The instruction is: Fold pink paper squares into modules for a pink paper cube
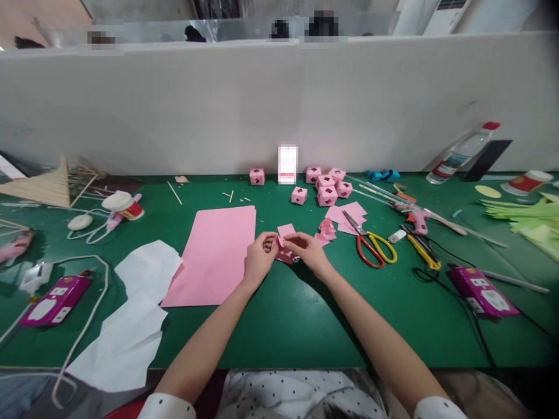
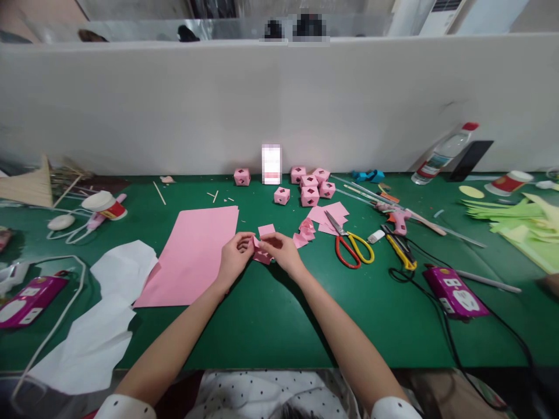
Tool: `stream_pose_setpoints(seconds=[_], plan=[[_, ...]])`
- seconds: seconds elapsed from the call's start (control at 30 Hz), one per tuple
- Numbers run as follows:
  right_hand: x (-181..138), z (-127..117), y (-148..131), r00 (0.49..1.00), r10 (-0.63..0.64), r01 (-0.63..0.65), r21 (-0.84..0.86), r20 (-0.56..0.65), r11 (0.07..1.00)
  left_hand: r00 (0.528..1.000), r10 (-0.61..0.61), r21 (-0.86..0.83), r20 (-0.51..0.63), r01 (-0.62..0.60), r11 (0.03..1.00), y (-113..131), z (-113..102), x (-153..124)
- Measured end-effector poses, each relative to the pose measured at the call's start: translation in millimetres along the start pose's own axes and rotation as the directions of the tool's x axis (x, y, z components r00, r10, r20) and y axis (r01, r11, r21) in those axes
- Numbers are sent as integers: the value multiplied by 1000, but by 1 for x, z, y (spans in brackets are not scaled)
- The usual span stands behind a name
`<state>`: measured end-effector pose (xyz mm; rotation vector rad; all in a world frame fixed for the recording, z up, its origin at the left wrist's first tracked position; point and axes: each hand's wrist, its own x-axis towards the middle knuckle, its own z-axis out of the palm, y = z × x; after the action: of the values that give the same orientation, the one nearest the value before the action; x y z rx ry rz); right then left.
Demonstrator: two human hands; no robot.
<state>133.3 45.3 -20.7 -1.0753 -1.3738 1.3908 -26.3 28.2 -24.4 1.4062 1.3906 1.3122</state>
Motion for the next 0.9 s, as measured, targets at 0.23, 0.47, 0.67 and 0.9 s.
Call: stream_pose_setpoints(seconds=[0.23, 0.47, 0.67, 0.9], plan=[[-2, -1, 2, 988, -147, 123, -343, -44, 931, 994, 46, 94, 100, -55, 994, 9, -5, -4], [-5, -2, 5, 974, -227, 179, -586, -9, 790, 980, 156, 297, 121, -186, 937, 13, -2, -7], [-8, 2, -3, 976, -217, 171, -621, 2, 765, 972, 146, 197, 184, -182, 963, 20, -1, -1], [5, -67, -26, 959, -222, 83, -574, -177, 815, 975, 108, 200, 195, -147, 969, 32, 22, 61]])
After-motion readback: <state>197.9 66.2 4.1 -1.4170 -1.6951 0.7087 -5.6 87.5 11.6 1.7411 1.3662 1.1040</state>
